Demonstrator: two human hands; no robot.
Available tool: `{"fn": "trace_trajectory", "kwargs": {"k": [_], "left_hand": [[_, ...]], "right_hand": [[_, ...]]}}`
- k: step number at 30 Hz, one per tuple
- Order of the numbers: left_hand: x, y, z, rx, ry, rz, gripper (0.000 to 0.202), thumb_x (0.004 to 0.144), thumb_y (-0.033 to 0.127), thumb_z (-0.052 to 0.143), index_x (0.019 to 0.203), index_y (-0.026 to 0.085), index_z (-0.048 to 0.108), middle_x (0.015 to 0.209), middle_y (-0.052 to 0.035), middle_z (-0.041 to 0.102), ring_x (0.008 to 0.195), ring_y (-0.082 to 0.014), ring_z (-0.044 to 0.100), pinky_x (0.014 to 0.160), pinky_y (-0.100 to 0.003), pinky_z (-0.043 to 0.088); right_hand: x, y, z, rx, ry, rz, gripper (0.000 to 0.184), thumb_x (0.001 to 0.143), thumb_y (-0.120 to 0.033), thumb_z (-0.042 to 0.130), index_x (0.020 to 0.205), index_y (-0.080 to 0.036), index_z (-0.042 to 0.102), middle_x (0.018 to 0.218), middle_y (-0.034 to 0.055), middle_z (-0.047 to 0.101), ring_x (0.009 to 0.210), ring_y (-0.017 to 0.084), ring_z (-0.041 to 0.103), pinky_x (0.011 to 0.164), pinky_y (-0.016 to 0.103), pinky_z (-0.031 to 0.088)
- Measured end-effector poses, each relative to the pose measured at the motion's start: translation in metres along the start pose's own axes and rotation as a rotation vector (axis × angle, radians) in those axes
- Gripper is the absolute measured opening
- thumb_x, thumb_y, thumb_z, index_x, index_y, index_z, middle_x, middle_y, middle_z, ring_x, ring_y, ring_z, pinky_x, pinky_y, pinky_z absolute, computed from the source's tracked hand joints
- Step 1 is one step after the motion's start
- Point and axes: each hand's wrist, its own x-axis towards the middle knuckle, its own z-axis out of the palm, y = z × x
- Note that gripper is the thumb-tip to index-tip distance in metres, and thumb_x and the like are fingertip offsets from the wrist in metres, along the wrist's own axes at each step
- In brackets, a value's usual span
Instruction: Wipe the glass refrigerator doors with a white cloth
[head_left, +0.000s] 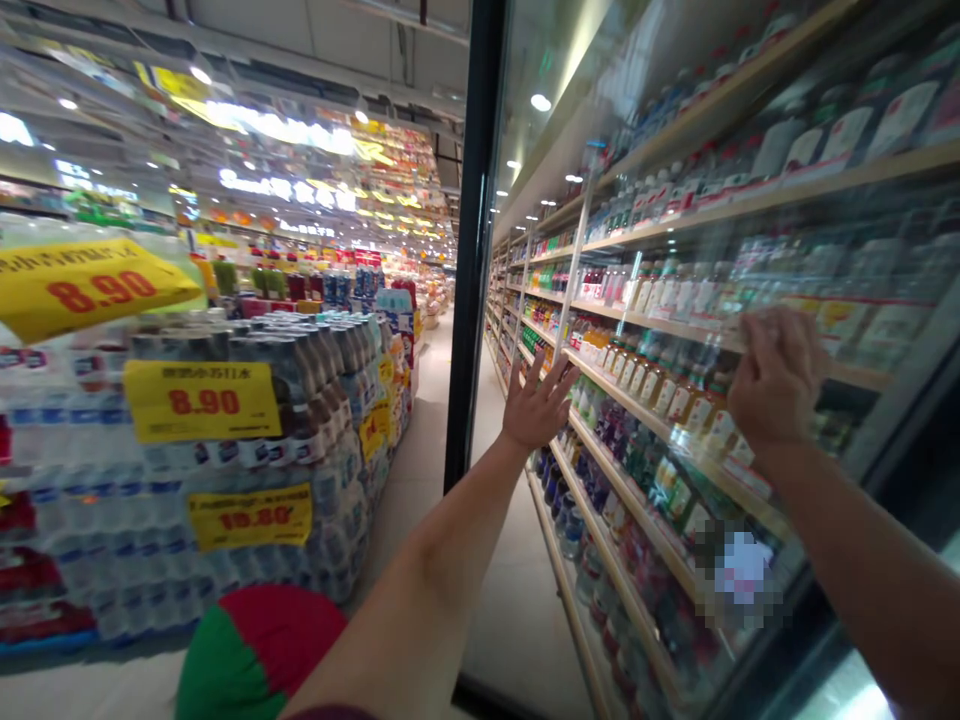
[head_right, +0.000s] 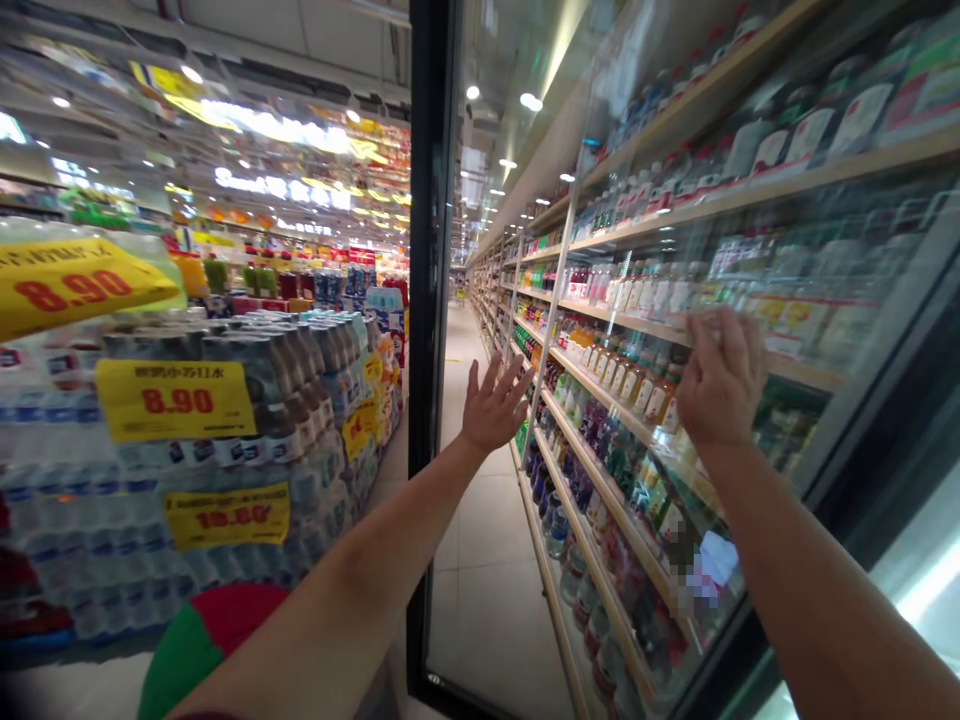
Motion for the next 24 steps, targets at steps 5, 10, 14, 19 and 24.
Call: {"fn": "trace_trajectory", "kwargs": {"k": [5,10,14,19,24], "left_hand": [[0.002,0.001,-0.001,0.045,-0.027,-0.009,0.049,0.103,0.032,0.047,0.151,0.025,0.052,0.159,-0.0039,0.043,0.157,-0.0280,0.012,0.129,-0.056,0.003],[0.002,0.001,0.002,-0.069,-0.183,-0.106,0.052,0.107,0.044,0.037,0.155,0.026,0.046,0.163,-0.0025,0.036,0.158,-0.0267,0.002,0.128,-0.060,-0.005],[0.004,0.002,0.005,-0.087,-0.213,-0.134,0.058,0.108,0.055,0.027,0.155,0.027,0.044,0.166,0.0002,0.031,0.157,-0.0194,-0.009,0.130,-0.055,-0.010],[0.003,0.004,0.001,-0.074,-0.217,-0.140,0.067,0.106,0.062,0.027,0.154,0.019,0.045,0.167,-0.0011,0.029,0.157,-0.0209,-0.011,0.129,-0.049,-0.015],[0.004,0.008,-0.005,-0.059,-0.223,-0.153,0.064,0.104,0.060,0.035,0.157,0.025,0.041,0.167,-0.0035,0.029,0.157,-0.0218,-0.008,0.129,-0.049,-0.014]], "right_hand": [[-0.026,-0.019,-0.001,0.089,-0.172,-0.142,0.049,0.095,-0.019,0.050,0.142,-0.021,0.060,0.150,0.0118,0.055,0.148,0.034,0.039,0.118,0.055,0.039],[-0.021,-0.012,-0.020,0.214,-0.434,-0.250,0.043,0.104,-0.022,0.041,0.145,-0.026,0.057,0.156,0.0042,0.050,0.152,0.029,0.032,0.122,0.055,0.031],[-0.026,0.025,-0.029,0.085,-0.273,0.184,0.050,0.109,-0.026,0.026,0.158,-0.017,0.037,0.165,0.0096,0.034,0.158,0.031,0.009,0.125,0.062,0.015],[-0.065,0.022,-0.038,0.255,-0.574,-0.256,0.053,0.103,-0.019,0.037,0.155,-0.031,0.043,0.159,0.0001,0.044,0.155,0.029,0.026,0.124,0.058,0.028],[-0.048,0.033,-0.037,0.205,-0.419,-0.107,0.049,0.106,-0.023,0.033,0.152,-0.029,0.047,0.161,0.0031,0.042,0.155,0.030,0.025,0.124,0.058,0.026]]}}
